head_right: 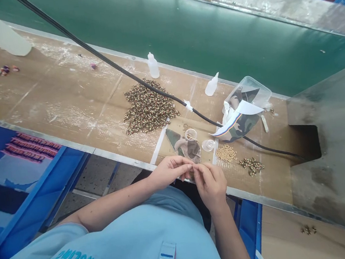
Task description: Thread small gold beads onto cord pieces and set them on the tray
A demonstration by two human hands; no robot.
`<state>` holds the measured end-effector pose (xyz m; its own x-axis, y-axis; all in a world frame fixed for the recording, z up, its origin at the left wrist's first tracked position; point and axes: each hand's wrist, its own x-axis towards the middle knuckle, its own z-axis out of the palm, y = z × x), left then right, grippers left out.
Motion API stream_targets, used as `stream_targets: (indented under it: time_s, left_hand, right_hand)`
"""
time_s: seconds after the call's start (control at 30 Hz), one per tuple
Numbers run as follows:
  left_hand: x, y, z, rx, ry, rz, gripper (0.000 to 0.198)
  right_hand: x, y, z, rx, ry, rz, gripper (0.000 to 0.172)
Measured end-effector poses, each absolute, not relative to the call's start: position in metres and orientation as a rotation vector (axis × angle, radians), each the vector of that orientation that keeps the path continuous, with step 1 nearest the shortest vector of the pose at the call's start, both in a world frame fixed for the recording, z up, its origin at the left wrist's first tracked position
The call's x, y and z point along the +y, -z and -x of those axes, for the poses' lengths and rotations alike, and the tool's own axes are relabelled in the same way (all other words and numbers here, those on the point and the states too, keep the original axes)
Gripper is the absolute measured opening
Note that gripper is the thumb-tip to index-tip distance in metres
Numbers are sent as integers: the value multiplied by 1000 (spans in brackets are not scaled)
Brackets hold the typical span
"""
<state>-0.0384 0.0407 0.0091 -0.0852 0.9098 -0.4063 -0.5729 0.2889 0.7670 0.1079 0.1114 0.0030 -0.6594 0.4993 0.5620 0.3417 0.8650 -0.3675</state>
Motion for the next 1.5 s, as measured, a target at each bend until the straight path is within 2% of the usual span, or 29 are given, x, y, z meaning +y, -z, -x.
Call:
stream_targets:
  time_s: [0.1,0.37,0.57,1.5]
  left_hand:
    - [41,-9,39,1065,-1298,-409,41]
    - [38,-9,37,1092,-1360,-470,37]
    - [38,-9,35,1140,-1360,-514,34]
    - [38,2,29,1213,-1327,-510,28]
  right_hand:
    - [111,-3,-107,-2349,-276,582,16]
    - [108,-8,-102,-2284,-466,696,6]
    - [111,-8,-105,-2320,-420,638,9]
    - [115,-5,-107,-2399,-359,607,6]
